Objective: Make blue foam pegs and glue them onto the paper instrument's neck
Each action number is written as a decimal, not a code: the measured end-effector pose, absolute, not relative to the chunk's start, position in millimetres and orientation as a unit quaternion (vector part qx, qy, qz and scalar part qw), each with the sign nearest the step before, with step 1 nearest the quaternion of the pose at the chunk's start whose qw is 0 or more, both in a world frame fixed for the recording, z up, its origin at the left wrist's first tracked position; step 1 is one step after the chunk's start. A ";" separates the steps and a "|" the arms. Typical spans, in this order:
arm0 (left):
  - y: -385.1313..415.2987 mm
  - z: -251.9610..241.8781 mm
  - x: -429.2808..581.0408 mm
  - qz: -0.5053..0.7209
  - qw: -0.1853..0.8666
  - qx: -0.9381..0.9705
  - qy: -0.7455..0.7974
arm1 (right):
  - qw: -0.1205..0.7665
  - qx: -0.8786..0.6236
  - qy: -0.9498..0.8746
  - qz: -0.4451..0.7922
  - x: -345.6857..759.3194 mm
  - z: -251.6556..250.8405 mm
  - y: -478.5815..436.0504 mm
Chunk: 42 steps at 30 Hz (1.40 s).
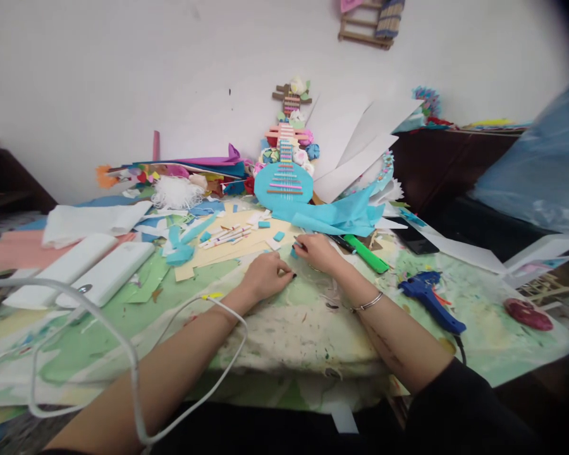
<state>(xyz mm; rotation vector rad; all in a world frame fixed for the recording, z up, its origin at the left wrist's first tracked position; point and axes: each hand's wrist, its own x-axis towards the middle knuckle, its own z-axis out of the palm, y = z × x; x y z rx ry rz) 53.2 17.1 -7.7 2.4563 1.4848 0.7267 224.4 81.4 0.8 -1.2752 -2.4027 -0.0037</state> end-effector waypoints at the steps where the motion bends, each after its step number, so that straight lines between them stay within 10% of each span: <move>1: 17.0 -7.3 53.2 0.247 0.087 0.826 0.499 | 0.197 -0.456 -0.868 -0.007 223.8 0.8 82.0; 21: 22.7 -13.3 52.2 0.325 0.110 0.789 0.509 | 0.175 -0.476 -0.862 0.029 212.6 5.8 85.0; 33: 26.9 -13.8 49.2 0.403 0.157 0.763 0.481 | 0.443 -0.491 -0.675 0.327 233.0 4.7 82.3; 42: 20.4 -7.2 49.8 0.505 0.283 0.684 0.445 | 0.437 -0.379 -0.564 0.589 216.6 7.4 61.8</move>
